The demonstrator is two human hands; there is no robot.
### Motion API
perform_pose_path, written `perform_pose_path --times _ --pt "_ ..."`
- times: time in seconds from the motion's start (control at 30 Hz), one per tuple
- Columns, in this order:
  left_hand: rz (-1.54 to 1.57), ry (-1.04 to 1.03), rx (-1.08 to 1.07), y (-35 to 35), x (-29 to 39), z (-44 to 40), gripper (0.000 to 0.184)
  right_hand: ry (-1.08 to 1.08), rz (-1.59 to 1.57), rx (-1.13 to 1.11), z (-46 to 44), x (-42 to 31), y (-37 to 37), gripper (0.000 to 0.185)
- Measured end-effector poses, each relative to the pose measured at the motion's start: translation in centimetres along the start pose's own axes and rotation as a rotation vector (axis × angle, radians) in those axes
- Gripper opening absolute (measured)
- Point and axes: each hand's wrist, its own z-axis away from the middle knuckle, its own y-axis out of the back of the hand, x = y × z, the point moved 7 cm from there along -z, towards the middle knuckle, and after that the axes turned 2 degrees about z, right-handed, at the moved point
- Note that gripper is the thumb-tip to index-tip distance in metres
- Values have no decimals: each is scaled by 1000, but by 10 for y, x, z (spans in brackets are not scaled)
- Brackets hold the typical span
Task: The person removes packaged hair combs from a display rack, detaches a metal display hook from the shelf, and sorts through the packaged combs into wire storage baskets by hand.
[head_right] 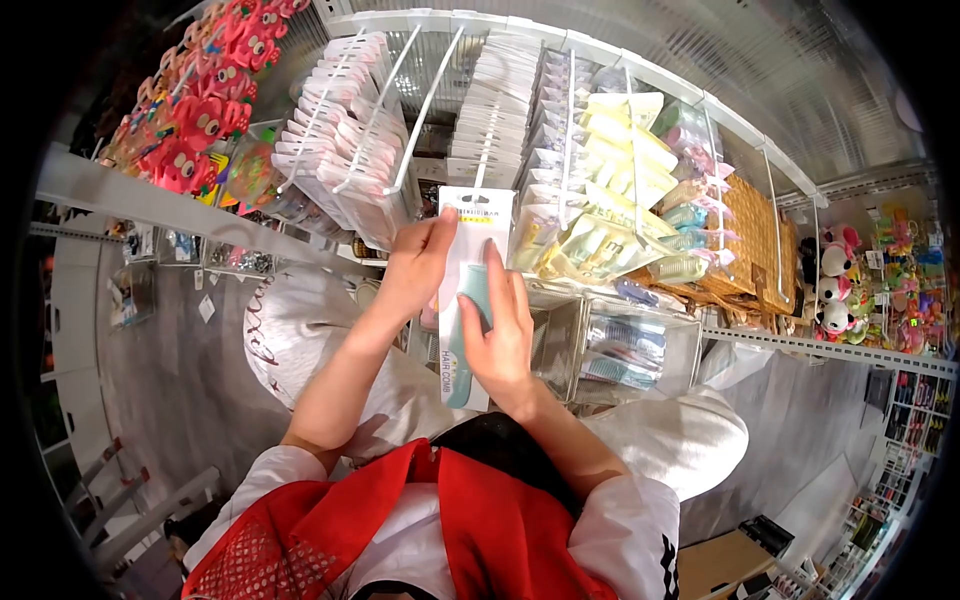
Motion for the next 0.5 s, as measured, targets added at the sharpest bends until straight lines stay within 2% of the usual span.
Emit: perform_pose_path --times 0.07,0.17,0.27,0.33,0.37,0.47,0.5 --pt "-158 -62 2 5 5 -5 39 -13 57 -7 -7 9 -5 58" --pt "-835 -388 -91 8 22 18 29 -103 107 -87 -26 21 -12 62" --pt "-549 -139 -159 30 70 24 19 -102 203 -173 -40 22 -12 61" --pt "-568 -325 41 46 114 12 20 -50 394 -244 -35 12 -10 58" --pt "-570 -416 147 53 128 4 20 -66 440 -324 -34 1 -3 45" --pt "-800 -708 385 61 131 -42 20 159 288 -314 -54 -50 35 33" --pt "-933 -595 332 57 119 -60 19 158 273 -310 -67 -62 49 28"
